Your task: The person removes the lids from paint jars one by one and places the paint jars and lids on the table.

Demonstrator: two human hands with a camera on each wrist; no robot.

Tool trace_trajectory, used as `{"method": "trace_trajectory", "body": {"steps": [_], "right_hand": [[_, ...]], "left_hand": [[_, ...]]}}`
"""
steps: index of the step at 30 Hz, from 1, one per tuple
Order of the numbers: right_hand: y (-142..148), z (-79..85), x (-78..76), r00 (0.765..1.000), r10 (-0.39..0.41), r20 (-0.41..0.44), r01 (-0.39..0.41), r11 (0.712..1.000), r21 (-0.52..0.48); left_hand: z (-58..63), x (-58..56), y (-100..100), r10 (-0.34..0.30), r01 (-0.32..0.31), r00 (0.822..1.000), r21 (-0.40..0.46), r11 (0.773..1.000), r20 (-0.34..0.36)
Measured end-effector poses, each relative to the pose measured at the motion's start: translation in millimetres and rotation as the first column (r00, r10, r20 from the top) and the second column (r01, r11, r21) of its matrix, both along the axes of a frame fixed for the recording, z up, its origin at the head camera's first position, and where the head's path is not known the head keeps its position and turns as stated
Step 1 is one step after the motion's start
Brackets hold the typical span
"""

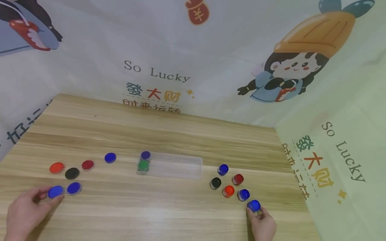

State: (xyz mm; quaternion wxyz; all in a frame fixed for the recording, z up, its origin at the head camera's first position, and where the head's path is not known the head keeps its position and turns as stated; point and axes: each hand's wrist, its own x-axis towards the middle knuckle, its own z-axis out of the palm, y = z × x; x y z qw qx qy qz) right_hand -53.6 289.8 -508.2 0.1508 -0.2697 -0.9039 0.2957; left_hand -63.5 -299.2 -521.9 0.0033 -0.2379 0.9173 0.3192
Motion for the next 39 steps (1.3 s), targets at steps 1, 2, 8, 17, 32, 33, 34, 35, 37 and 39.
{"method": "trace_trajectory", "body": {"steps": [1,2,8,17,32,33,34,35,37,39], "right_hand": [[0,0.4,0.1,1.0,0.007,-0.006,-0.007,1.0,0.004],[0,0.8,0.2,1.0,0.013,-0.008,-0.013,1.0,0.004],[-1,3.9,1.6,1.0,0.011,-0.016,-0.012,1.0,-0.02],[-15,10.0,-4.3,0.949,0.037,-0.313,-0.033,0.999,0.017],[-100,22.8,-60.9,0.76,0.445,-0.474,-0.481,0.875,0.052],[-108,23.1,-63.7,0.747,0.475,-0.465,-0.516,0.855,0.044],[-116,23.2,-66.2,0.74,0.499,-0.451,-0.545,0.838,0.033],[-123,23.5,-68.4,0.73,0.523,-0.439,-0.571,0.82,0.029],[-137,24.3,-72.3,0.717,0.562,-0.413,-0.61,0.792,0.018],[-151,25.4,-75.4,0.708,0.596,-0.379,-0.642,0.767,0.005]], "left_hand": [[0.4,-0.1,0,-0.001,0.001,1.0,-0.004,1.0,0.009],[0.9,0.1,-1,-0.012,0.012,1.0,-0.014,1.0,0.012],[5.6,0.4,-6,-0.077,0.08,0.995,-0.048,0.996,0.064],[19.9,-4.6,3,-0.145,0.137,0.986,-0.097,0.986,-0.078],[44.1,-72.4,91,-0.522,0.545,0.721,-0.092,0.834,-0.456],[45.0,-76.4,97,-0.538,0.565,0.708,-0.09,0.82,-0.457],[45.6,-80.1,103,-0.552,0.582,0.698,-0.088,0.809,-0.457],[45.6,-83.4,108,-0.562,0.597,0.692,-0.079,0.798,-0.452],[45.4,-88.2,117,-0.581,0.626,0.695,-0.04,0.778,-0.424],[44.9,-92.3,123,-0.593,0.644,0.704,-0.002,0.765,-0.391]]}}
